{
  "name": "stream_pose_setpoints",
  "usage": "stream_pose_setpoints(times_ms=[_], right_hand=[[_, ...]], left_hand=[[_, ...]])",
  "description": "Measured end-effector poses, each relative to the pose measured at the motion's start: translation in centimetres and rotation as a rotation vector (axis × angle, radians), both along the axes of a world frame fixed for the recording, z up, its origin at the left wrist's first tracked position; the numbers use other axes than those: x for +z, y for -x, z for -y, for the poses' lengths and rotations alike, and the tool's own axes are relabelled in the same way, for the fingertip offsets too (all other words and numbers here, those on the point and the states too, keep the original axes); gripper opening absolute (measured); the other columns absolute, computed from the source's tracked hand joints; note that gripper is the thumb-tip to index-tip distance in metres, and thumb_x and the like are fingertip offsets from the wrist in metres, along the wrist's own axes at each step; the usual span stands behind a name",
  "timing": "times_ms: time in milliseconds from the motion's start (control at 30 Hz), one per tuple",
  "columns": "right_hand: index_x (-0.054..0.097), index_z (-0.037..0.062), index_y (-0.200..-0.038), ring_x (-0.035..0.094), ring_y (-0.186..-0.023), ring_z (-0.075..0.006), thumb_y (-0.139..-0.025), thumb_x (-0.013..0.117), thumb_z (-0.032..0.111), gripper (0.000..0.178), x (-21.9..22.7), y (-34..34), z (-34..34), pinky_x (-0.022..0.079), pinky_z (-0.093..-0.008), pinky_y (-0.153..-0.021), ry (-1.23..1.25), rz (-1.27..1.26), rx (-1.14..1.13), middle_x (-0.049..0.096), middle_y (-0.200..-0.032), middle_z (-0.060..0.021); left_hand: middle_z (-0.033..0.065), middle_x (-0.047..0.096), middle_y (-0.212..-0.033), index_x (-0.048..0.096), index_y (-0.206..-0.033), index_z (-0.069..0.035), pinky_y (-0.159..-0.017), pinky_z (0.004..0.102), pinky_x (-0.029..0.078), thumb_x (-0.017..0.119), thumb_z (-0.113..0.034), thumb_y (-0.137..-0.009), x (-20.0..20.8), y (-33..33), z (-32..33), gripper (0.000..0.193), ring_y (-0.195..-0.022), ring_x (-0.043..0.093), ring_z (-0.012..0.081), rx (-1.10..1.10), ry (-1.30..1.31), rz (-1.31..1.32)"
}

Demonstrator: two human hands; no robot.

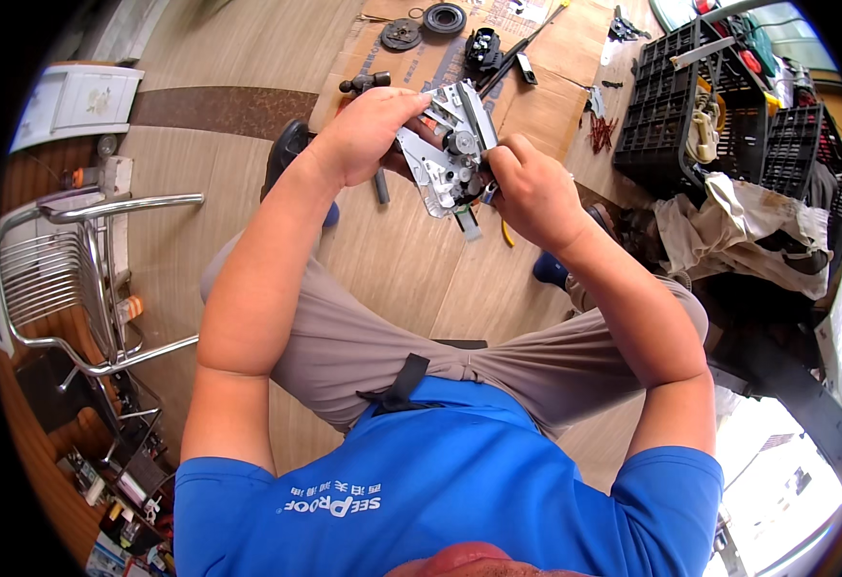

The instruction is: The person disassembles a fan motor and blower wheel using a screwdriver, then handles and works on a metal latch or bracket mechanism by hand.

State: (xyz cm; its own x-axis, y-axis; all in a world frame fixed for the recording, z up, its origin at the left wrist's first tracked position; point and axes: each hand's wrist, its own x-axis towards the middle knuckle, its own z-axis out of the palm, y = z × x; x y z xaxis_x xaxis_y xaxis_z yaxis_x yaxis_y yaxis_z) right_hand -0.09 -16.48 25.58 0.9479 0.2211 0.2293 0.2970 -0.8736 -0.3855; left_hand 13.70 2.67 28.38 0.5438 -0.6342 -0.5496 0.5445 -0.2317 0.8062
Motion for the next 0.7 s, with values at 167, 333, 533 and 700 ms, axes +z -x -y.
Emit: stream_pose_setpoints(times_ms=[167,333,533,700], right_hand=[[0.050,0.0061,-0.086,0.061,-0.069,-0.0290,-0.082,0.055,0.009,0.007,0.2,0.0,0.5,0.051,-0.0398,-0.058,0.016,0.049,0.043,0.052,-0.084,-0.0111],[0.054,0.0083,-0.098,0.063,-0.077,-0.0299,-0.082,0.056,0.007,0.016,0.4,-0.6,1.5,0.052,-0.0413,-0.062,-0.067,-0.048,0.071,0.056,-0.091,-0.0095],[0.053,0.0072,-0.100,0.064,-0.078,-0.0317,-0.079,0.058,0.005,0.021,0.8,-1.0,1.4,0.052,-0.0427,-0.064,-0.071,-0.090,0.133,0.057,-0.094,-0.0109],[0.052,0.0060,-0.100,0.064,-0.076,-0.0320,-0.078,0.059,0.004,0.022,0.4,-1.4,1.7,0.052,-0.0428,-0.063,-0.081,-0.084,0.100,0.057,-0.093,-0.0109]], left_hand=[[0.0103,0.067,-0.085,0.060,-0.099,-0.001,-0.056,0.0375,0.061,0.046,-0.028,-0.100,-0.2,-0.5,-0.3,0.031,-0.070,0.069,0.0201,-0.003,0.012,-0.096],[0.0102,0.067,-0.086,0.060,-0.101,-0.001,-0.056,0.0373,0.061,0.046,-0.029,-0.100,0.3,-0.4,-0.3,0.032,-0.070,0.069,0.0204,-0.046,0.000,-0.052],[0.0114,0.069,-0.089,0.060,-0.105,0.000,-0.057,0.0379,0.061,0.047,-0.029,-0.100,0.2,-0.8,-0.6,0.032,-0.072,0.070,0.0213,-0.088,0.030,-0.051],[0.0117,0.069,-0.089,0.059,-0.107,0.000,-0.059,0.0388,0.061,0.045,-0.029,-0.100,0.6,-0.4,-0.2,0.033,-0.073,0.070,0.0222,-0.038,0.037,-0.062]])
